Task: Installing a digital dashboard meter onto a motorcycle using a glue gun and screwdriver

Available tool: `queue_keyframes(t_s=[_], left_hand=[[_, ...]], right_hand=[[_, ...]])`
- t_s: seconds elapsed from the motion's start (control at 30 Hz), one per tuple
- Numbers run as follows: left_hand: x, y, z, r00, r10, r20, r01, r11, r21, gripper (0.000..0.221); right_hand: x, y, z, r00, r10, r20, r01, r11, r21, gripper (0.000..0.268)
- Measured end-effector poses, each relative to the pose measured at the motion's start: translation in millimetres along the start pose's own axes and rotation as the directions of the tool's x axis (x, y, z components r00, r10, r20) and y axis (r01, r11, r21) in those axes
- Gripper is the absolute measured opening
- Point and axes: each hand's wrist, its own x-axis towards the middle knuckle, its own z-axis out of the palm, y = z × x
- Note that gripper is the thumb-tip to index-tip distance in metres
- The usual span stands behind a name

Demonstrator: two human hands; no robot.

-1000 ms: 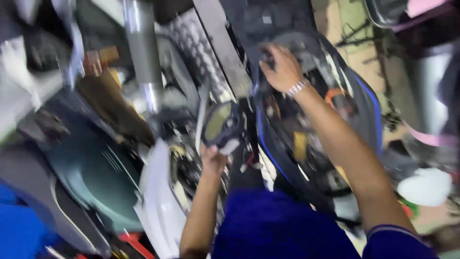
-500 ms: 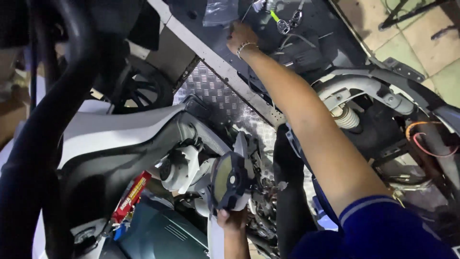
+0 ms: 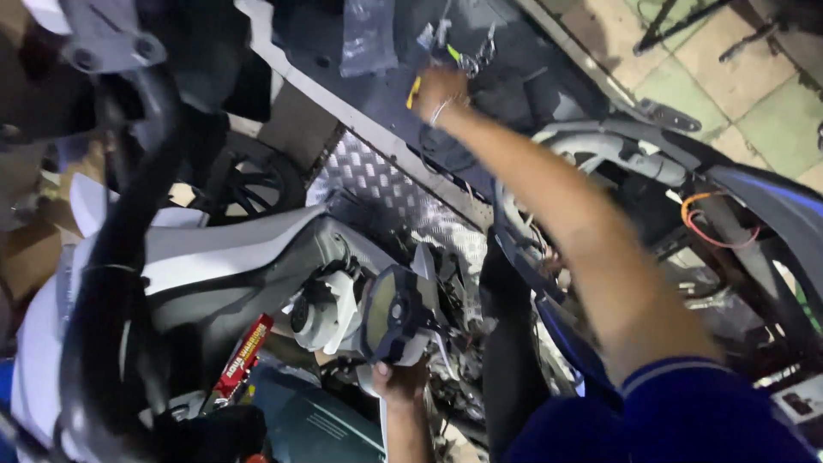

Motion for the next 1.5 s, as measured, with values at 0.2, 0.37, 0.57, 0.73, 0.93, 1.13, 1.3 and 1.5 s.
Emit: queue_keyframes(t_s=[0.2, 0.37, 0.57, 0.73, 0.93, 1.13, 1.3, 1.5], left_hand=[[5.3, 0.0, -3.9, 0.999, 0.034, -0.010, -0.034, 0.999, -0.026, 0.086], [11.3, -8.7, -4.7, 0.993, 0.102, -0.056, -0.102, 0.995, -0.001, 0.087], [9.8, -7.2, -7.1, 0.987, 0.133, -0.091, -0.135, 0.991, -0.016, 0.085], [23.0, -3.3, 17.5, 0.991, 0.135, -0.021, -0.136, 0.986, -0.095, 0.085], [26.8, -6.0, 49.7, 0.994, 0.108, 0.004, -0.108, 0.989, 0.097, 0.103], [-1.2, -42.2, 62.7, 0.990, 0.123, -0.066, -0.127, 0.990, -0.064, 0.085], [-28.7, -38.2, 191.8, 0.997, -0.014, 0.079, 0.011, 0.999, 0.037, 0.078], [-102.7, -102.2, 220.6, 0.941, -0.336, 0.031, 0.337, 0.934, -0.114, 0.042]], right_hand=[[-36.1, 129.5, -149.5, 0.958, 0.023, 0.285, 0.058, 0.961, -0.272, 0.027], [2.3, 217.5, -61.3, 0.876, -0.261, 0.406, 0.433, 0.798, -0.420, 0.054], [10.6, 254.5, -52.9, 0.829, -0.313, 0.463, 0.534, 0.689, -0.490, 0.023], [-6.2, 271.0, -101.9, 0.761, 0.002, 0.648, 0.492, 0.650, -0.580, 0.021], [-100.6, 264.9, -221.4, 0.794, 0.158, 0.587, 0.328, 0.701, -0.633, 0.025], [-321.1, 268.6, -294.9, 0.947, -0.302, 0.107, 0.312, 0.945, -0.098, 0.018], [-535.5, 188.8, -359.8, 0.888, -0.323, -0.327, 0.457, 0.688, 0.564, 0.019], [-691.9, 222.3, -356.9, 0.923, 0.050, -0.381, 0.156, 0.857, 0.492, 0.014]])
